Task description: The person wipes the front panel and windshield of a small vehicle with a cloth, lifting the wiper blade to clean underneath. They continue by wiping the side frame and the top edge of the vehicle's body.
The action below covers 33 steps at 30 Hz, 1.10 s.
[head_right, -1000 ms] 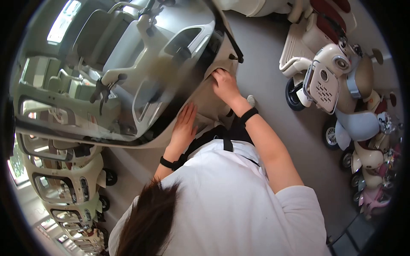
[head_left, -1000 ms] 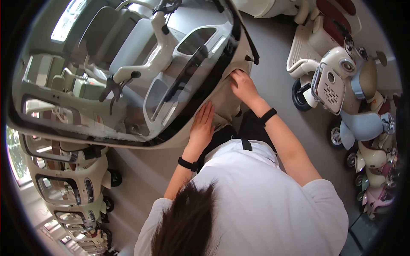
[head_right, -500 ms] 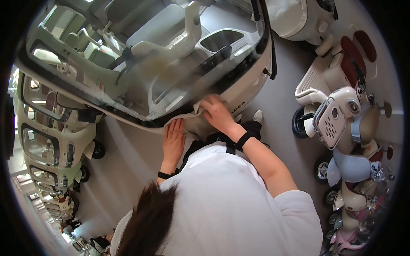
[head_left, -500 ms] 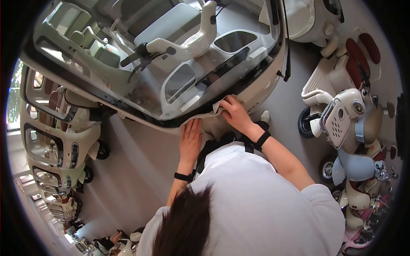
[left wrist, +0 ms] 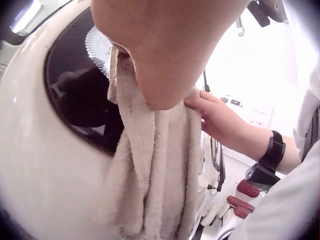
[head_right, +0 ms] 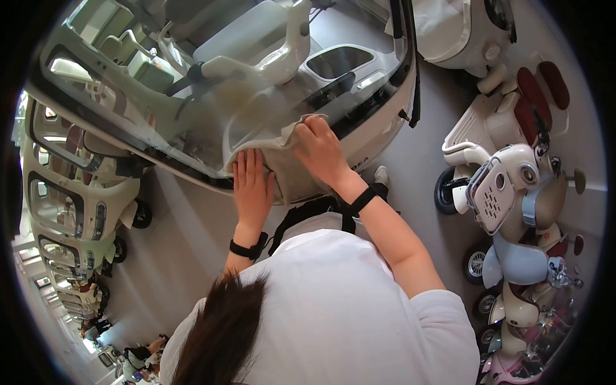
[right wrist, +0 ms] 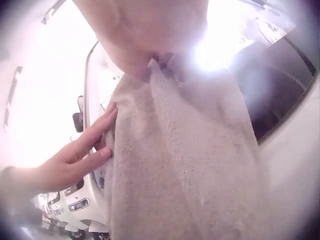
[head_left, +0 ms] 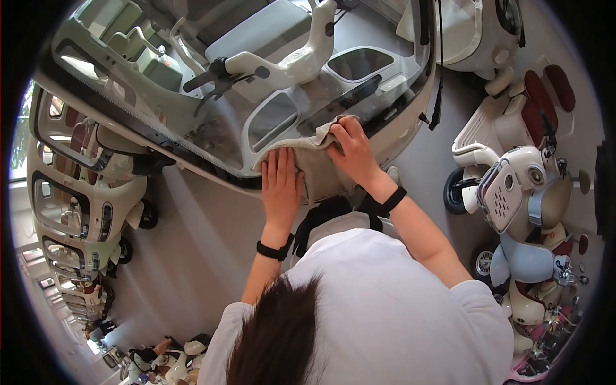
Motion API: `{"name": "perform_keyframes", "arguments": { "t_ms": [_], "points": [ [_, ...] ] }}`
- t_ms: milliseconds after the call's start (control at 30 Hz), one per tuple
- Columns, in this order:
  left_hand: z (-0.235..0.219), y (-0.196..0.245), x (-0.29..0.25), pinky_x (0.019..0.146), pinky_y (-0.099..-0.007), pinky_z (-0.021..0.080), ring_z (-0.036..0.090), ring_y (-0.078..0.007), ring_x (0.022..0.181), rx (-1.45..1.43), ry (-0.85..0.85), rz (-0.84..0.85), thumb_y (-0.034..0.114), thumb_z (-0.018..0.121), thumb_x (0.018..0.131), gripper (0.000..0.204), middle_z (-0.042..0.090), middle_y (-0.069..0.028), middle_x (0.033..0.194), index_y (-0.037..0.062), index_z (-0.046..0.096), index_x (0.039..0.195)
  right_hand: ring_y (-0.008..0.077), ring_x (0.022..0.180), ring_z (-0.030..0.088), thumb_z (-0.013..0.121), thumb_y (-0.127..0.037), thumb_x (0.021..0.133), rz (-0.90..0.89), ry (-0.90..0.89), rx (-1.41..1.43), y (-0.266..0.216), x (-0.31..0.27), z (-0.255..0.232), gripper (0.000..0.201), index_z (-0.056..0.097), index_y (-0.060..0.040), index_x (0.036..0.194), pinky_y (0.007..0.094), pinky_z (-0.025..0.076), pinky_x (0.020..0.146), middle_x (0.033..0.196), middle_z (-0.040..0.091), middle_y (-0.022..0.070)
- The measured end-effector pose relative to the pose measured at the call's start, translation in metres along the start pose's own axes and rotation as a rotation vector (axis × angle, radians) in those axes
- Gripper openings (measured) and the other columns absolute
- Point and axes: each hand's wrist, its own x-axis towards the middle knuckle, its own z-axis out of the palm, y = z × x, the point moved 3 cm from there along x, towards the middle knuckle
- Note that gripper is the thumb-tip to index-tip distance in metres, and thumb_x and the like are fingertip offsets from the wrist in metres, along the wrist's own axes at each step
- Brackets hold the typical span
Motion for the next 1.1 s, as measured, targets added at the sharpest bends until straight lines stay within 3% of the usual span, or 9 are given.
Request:
{"name": "perform_keyframes", "arguments": {
  "t_ms": [133, 300, 467, 600, 800, 833, 867, 933, 1100],
  "points": [
    [0.025, 0.021, -0.002, 0.124, -0.0464, 0.028, 0.034, -0.0261, 0.152, -0.015, -0.063, 0.062, 0.023, 0.063, 0.097, 0.064, 0.04, -0.006, 0.163, 0.0074, 0.042, 0.156, 0.0389, 0.108, 0.057, 0.073, 0.0, 0.074, 0.03, -0.01, -0.078, 0.03, -0.022, -0.01, 0.041, 0.056, -0.0031, 0.111, 0.047, 0.051, 0.091, 0.113, 0.055, 0.0154],
    [0.05, 0.055, 0.005, 0.125, -0.0454, 0.025, 0.033, -0.0265, 0.152, 0.07, -0.188, 0.263, 0.02, 0.065, 0.092, 0.072, 0.039, -0.0063, 0.162, 0.0096, 0.039, 0.158, 0.0437, 0.11, 0.057, 0.065, 0.004, 0.079, 0.331, -0.094, -0.06, 0.08, -0.043, -0.041, 0.041, 0.051, -0.0046, 0.116, 0.05, 0.051, 0.089, 0.116, 0.054, 0.0178],
    [0.056, 0.093, 0.037, 0.125, -0.0414, 0.025, 0.034, -0.0233, 0.152, 0.031, -0.22, 0.315, 0.016, 0.064, 0.091, 0.07, 0.041, -0.0054, 0.161, 0.0078, 0.041, 0.157, 0.047, 0.109, 0.056, 0.058, 0.005, 0.084, 0.395, 0.029, -0.027, 0.121, -0.029, -0.07, 0.034, 0.05, -0.0036, 0.117, 0.0537, 0.049, 0.085, 0.117, 0.053, 0.0193],
    [0.043, 0.113, 0.079, 0.126, -0.0364, 0.024, 0.035, -0.0182, 0.152, 0.046, -0.191, 0.232, 0.014, 0.06, 0.092, 0.066, 0.04, -0.0016, 0.163, 0.0104, 0.045, 0.156, 0.0469, 0.11, 0.056, 0.057, 0.006, 0.085, 0.302, 0.136, 0.041, 0.123, 0.023, -0.09, 0.031, 0.052, -0.002, 0.115, 0.052, 0.048, 0.086, 0.117, 0.053, 0.0195],
    [-0.005, 0.107, 0.147, 0.122, -0.0435, 0.031, 0.038, -0.0273, 0.151, 0.069, 0.152, -0.024, 0.022, 0.065, 0.096, 0.065, 0.04, -0.0105, 0.163, 0.006, 0.044, 0.155, 0.0418, 0.11, 0.059, 0.063, 0.002, 0.083, 0.013, 0.182, 0.152, 0.079, 0.119, -0.118, 0.035, 0.058, -0.0027, 0.118, 0.0469, 0.051, 0.089, 0.115, 0.056, 0.0174],
    [-0.009, 0.103, 0.152, 0.121, -0.0463, 0.032, 0.038, -0.0314, 0.151, 0.105, 0.179, -0.033, 0.024, 0.065, 0.097, 0.064, 0.039, -0.0132, 0.164, 0.0045, 0.044, 0.155, 0.0344, 0.101, 0.059, 0.067, 0.004, 0.077, -0.051, 0.17, 0.144, 0.074, 0.128, -0.116, 0.037, 0.059, -0.0035, 0.113, 0.0425, 0.05, 0.087, 0.107, 0.054, 0.0136],
    [-0.011, 0.101, 0.156, 0.121, -0.0463, 0.032, 0.038, -0.0314, 0.151, 0.121, 0.186, -0.04, 0.024, 0.065, 0.097, 0.064, 0.039, -0.0132, 0.164, 0.0045, 0.044, 0.155, 0.0344, 0.101, 0.059, 0.067, 0.004, 0.077, -0.064, 0.169, 0.159, 0.069, 0.133, -0.116, 0.037, 0.059, -0.0035, 0.113, 0.0425, 0.05, 0.087, 0.107, 0.054, 0.0136],
    [-0.013, 0.101, 0.155, 0.121, -0.0471, 0.032, 0.037, -0.0333, 0.151, 0.149, 0.163, -0.059, 0.023, 0.064, 0.097, 0.063, 0.039, -0.0136, 0.164, 0.0027, 0.045, 0.154, 0.0335, 0.102, 0.06, 0.069, 0.002, 0.075, -0.318, -0.02, 0.14, 0.052, 0.135, -0.113, 0.039, 0.061, -0.0076, 0.111, 0.0429, 0.05, 0.088, 0.108, 0.054, 0.0118],
    [0.042, 0.107, 0.11, 0.121, -0.0532, 0.03, 0.033, -0.0385, 0.152, 0.168, 0.181, -0.152, 0.026, 0.063, 0.097, 0.065, 0.037, -0.018, 0.164, -0.0018, 0.044, 0.152, 0.0313, 0.104, 0.06, 0.072, -0.004, 0.076, -0.412, -0.259, 0.211, 0.081, 0.105, -0.097, 0.036, 0.063, -0.0121, 0.11, 0.0426, 0.051, 0.09, 0.11, 0.055, 0.0083]
  ]
}}
